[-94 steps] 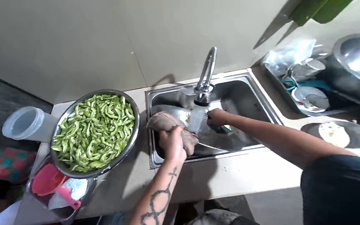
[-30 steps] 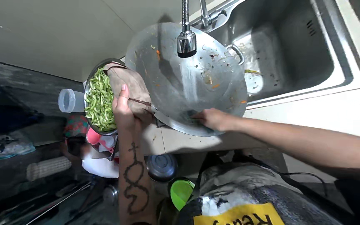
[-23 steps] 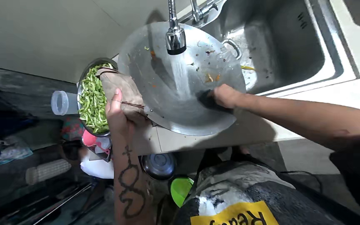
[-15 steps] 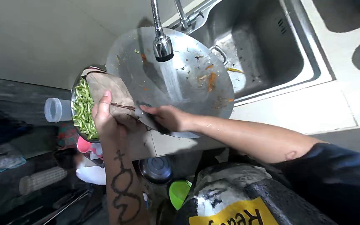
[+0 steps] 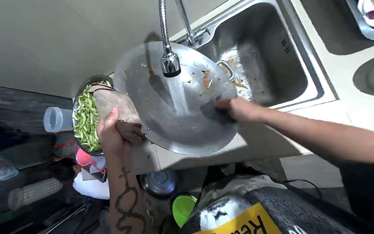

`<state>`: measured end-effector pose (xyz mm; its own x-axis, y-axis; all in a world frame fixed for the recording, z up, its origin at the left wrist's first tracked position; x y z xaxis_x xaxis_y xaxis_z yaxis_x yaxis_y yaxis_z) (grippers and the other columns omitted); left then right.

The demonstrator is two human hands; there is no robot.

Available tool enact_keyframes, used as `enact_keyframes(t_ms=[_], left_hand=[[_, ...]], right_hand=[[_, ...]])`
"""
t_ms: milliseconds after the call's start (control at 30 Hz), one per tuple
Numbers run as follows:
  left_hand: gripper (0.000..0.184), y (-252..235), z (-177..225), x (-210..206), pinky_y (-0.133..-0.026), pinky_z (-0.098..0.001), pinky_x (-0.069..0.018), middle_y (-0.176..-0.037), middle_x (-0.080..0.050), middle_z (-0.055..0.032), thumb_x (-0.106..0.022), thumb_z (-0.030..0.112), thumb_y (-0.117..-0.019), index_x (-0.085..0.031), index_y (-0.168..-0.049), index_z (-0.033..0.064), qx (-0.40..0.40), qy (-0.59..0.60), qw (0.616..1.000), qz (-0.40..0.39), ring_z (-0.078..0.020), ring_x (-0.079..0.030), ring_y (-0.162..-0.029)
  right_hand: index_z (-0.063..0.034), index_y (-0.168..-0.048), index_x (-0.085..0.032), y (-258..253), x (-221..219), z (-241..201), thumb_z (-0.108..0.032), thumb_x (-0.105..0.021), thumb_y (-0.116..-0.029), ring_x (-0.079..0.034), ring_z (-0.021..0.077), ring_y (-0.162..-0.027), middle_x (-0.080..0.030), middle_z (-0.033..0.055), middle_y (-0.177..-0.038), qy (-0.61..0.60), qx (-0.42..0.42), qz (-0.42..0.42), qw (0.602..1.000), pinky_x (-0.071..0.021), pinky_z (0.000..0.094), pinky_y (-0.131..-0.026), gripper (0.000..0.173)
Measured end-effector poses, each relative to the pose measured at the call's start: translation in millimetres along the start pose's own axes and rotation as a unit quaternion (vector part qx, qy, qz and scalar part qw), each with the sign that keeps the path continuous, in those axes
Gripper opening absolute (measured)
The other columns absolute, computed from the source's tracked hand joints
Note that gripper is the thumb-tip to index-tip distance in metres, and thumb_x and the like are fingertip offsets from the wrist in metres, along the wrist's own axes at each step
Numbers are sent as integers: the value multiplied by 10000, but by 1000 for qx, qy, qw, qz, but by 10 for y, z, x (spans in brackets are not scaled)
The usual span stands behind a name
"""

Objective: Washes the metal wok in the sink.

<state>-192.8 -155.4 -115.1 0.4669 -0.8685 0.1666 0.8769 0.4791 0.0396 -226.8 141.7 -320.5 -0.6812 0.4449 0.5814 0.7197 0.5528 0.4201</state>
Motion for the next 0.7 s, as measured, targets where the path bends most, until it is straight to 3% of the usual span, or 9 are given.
enact_keyframes(t_ms=[33, 100, 167, 267, 333, 433, 567, 633, 700], left_hand=[[157, 9, 5, 5, -739, -271, -621, -896, -720, 44, -447, 191, -1079, -593, -1117, 145, 0, 3, 1000, 8, -60, -717, -815], [153, 8, 3, 14, -708, -262, -619, -868, -717, 47, -447, 178, -1080, -594, -1102, 144, 4, 8, 1000, 15, -56, -714, -782], [141, 15, -24, 34, -723, -269, -625, -877, -717, 49, -448, 177, -1086, -582, -1113, 143, 10, 11, 1000, 23, -58, -715, -793], [164, 14, -99, 79, -710, -287, -623, -868, -713, 37, -461, 230, -1082, -598, -1101, 140, 14, 17, 999, 36, -72, -711, -783], [215, 9, -82, 82, -670, -276, -617, -836, -698, 40, -439, 284, -1098, -596, -1090, 137, 20, 9, 998, 56, -64, -701, -746], [273, 22, -56, 57, -723, -278, -612, -887, -689, 39, -384, 327, -1112, -572, -1145, 132, 21, 6, 997, 70, -55, -697, -807], [345, 23, -2, 25, -704, -260, -599, -867, -679, 46, -319, 347, -1125, -580, -1147, 121, 16, -13, 996, 84, -43, -685, -791], [326, 16, 47, -3, -678, -245, -608, -832, -694, 54, -313, 294, -1126, -590, -1122, 122, 6, -19, 998, 67, -38, -697, -758], [299, -1, 68, -20, -704, -256, -620, -832, -702, 42, -319, 240, -1124, -581, -1143, 98, 1, -18, 999, 43, -50, -707, -763]], right_hand=[[-34, -1429, -600, 102, -209, -140, 92, -575, -955, -645, 452, -1179, -671, 250, -1292, -4, 27, -38, 999, -483, 626, -1017, 492], [-26, -1509, -508, 61, -536, -97, 76, -487, -1007, -431, 369, -1475, -507, 172, -1556, 45, 60, -126, 989, -253, 558, -1242, 513], [7, -1527, -465, -277, -484, 247, 40, -511, -1017, -270, 390, -1558, -405, 182, -1627, 135, 48, -96, 985, -109, 581, -1279, 514], [66, -1545, -393, -679, -429, 448, -5, -547, -1016, -220, 455, -1557, -304, 257, -1655, 148, 35, -74, 986, -183, 597, -1256, 555], [27, -1519, -455, -499, -632, 20, 5, -570, -999, -408, 457, -1461, -409, 247, -1596, 66, 67, -113, 989, -358, 620, -1167, 533], [-47, -1593, -373, -37, -720, -1046, 70, -388, -1026, -368, 335, -1524, -357, 158, -1658, -84, 201, -168, 961, -286, 498, -1244, 578], [60, -1563, -361, -273, -241, -2200, 15, -379, -1038, -374, 271, -1519, -383, 227, -1624, -264, 365, 20, 893, -284, 372, -1248, 527], [140, -1508, -397, -676, 59, -2509, 46, -458, -1003, -315, 341, -1548, -347, 287, -1623, -346, 441, 167, 811, -263, 412, -1276, 517], [140, -1512, -389, -1152, 377, -2612, 105, -433, -976, -283, 409, -1550, -325, 292, -1631, -303, 430, 281, 803, -272, 472, -1265, 539]])
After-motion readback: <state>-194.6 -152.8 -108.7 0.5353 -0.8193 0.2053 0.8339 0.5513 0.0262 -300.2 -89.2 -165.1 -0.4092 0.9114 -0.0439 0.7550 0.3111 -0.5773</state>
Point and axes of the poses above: each hand's wrist, its own y-axis away from the middle knuckle, its own x-axis out of the back of the hand, z = x × y, the point moved 9 cm from there along -y, towards the middle knuckle
